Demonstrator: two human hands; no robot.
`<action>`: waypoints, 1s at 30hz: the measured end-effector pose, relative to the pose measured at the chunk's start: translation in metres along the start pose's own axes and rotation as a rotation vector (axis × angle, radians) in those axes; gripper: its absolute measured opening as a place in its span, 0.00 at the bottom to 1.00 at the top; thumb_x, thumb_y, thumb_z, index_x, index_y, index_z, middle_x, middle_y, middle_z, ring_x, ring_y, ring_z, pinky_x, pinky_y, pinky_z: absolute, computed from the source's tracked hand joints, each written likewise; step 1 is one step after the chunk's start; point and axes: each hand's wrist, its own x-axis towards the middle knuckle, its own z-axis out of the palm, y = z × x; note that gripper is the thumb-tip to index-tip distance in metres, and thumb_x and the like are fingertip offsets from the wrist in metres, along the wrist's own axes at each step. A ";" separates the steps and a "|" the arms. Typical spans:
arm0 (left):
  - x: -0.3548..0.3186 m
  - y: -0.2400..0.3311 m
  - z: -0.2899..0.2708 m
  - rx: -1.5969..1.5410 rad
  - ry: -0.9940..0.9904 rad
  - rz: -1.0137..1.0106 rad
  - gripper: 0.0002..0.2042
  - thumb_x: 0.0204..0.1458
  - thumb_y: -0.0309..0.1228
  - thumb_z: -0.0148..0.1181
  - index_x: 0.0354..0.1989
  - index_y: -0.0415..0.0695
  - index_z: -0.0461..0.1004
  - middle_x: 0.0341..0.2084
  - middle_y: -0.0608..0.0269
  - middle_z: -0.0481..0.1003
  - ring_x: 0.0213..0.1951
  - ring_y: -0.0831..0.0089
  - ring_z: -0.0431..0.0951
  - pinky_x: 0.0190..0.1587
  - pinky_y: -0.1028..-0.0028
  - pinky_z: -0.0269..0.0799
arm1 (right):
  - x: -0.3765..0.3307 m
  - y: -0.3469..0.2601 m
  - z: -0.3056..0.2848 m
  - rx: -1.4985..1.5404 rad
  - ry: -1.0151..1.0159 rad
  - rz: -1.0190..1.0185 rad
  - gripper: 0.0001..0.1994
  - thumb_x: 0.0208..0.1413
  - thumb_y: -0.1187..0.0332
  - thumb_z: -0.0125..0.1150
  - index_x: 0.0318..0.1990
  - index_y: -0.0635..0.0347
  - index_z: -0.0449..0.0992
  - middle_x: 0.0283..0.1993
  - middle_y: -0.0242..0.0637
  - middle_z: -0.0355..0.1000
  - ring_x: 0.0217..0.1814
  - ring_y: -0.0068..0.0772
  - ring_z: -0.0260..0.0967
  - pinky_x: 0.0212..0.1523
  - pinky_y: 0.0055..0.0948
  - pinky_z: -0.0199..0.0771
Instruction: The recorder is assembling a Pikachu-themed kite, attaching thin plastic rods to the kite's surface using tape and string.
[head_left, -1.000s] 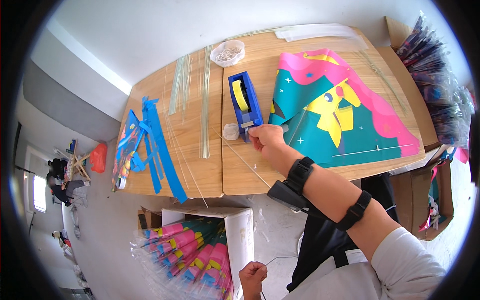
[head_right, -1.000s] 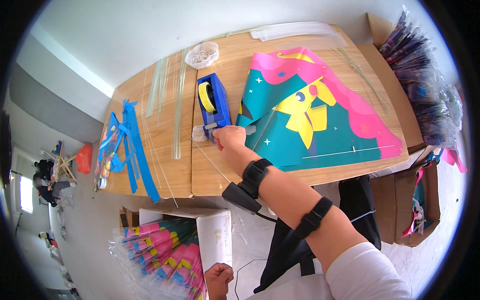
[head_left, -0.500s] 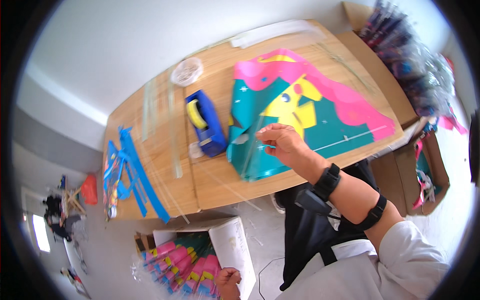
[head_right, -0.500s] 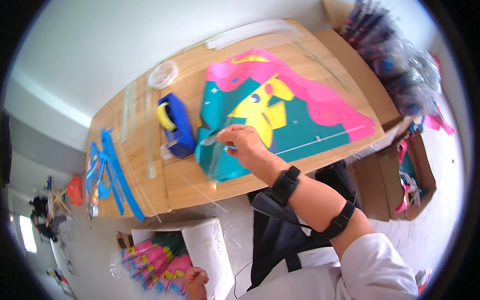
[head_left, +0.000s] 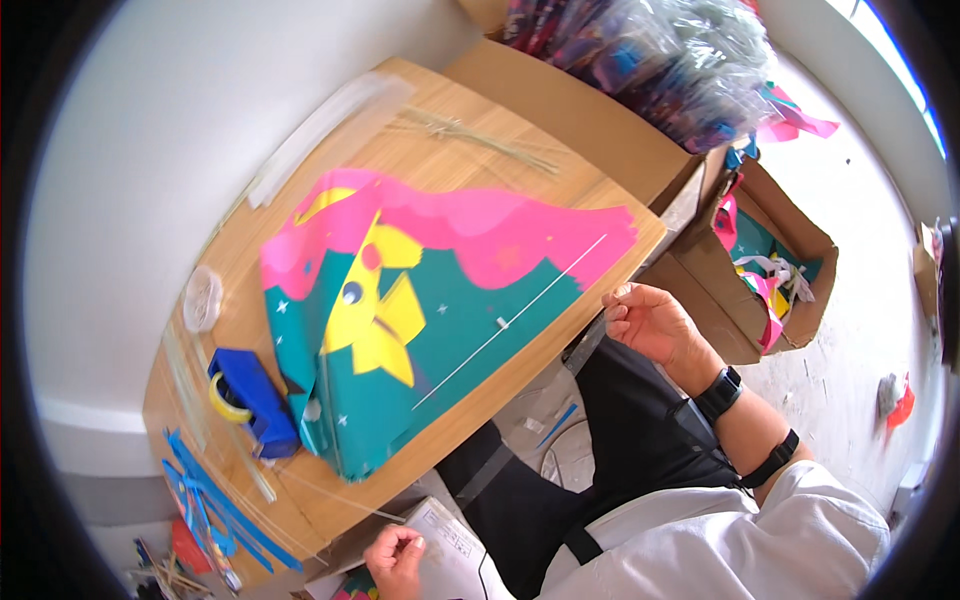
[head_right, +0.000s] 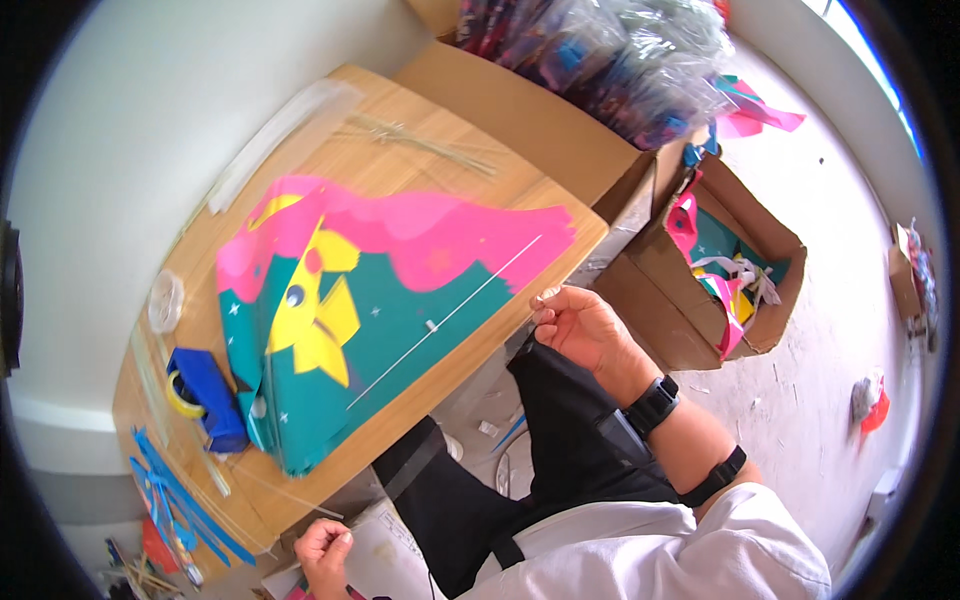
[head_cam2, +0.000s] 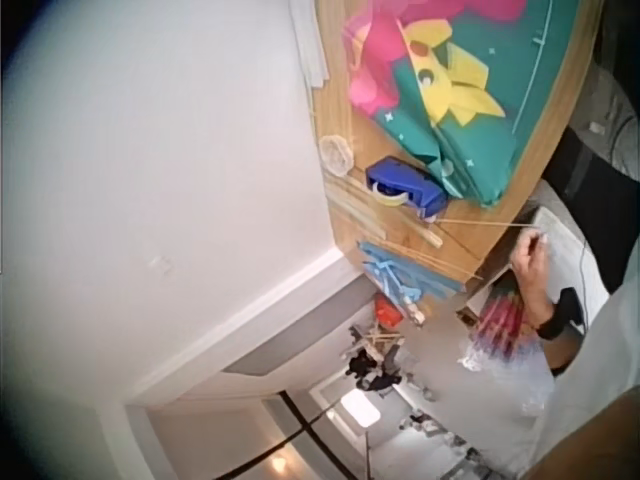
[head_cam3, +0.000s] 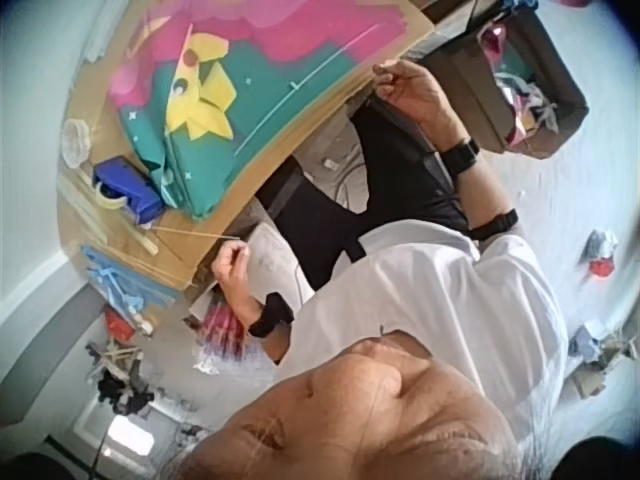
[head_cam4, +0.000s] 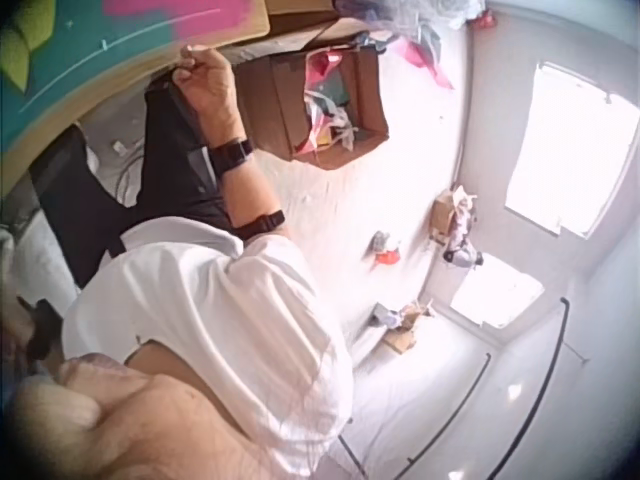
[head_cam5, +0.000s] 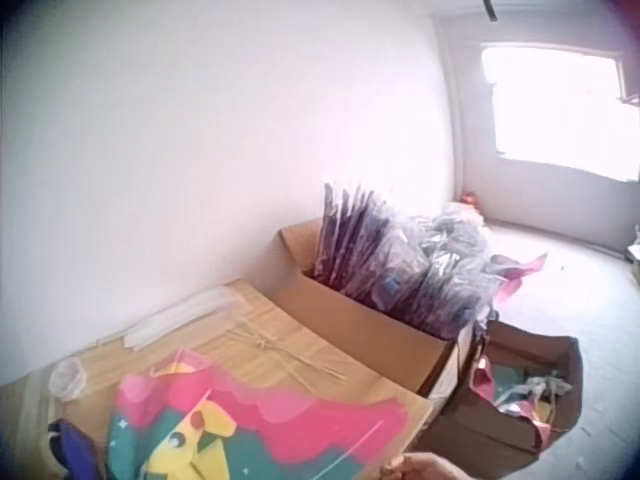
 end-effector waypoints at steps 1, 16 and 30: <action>0.012 0.013 0.001 0.026 -0.040 -0.009 0.02 0.50 0.23 0.57 0.28 0.38 0.72 0.23 0.71 0.69 0.28 0.81 0.66 0.32 0.80 0.62 | 0.002 -0.008 -0.008 0.018 -0.025 -0.028 0.02 0.50 0.78 0.57 0.27 0.62 0.72 0.33 0.36 0.68 0.29 0.23 0.62 0.30 0.23 0.64; 0.132 0.026 0.020 -0.036 -0.060 -0.013 0.03 0.50 0.22 0.55 0.26 0.39 0.69 0.17 0.72 0.66 0.20 0.86 0.62 0.23 0.83 0.56 | 0.056 -0.059 -0.004 -1.215 0.240 -0.870 0.05 0.45 0.75 0.64 0.22 0.64 0.74 0.23 0.28 0.65 0.25 0.23 0.60 0.27 0.23 0.61; 0.162 0.022 0.033 0.009 -0.035 -0.105 0.03 0.49 0.18 0.54 0.25 0.37 0.69 0.19 0.72 0.65 0.23 0.85 0.62 0.26 0.82 0.58 | 0.080 -0.050 -0.006 -1.537 0.447 -1.087 0.06 0.37 0.73 0.67 0.23 0.61 0.75 0.31 0.35 0.67 0.40 0.38 0.66 0.40 0.34 0.68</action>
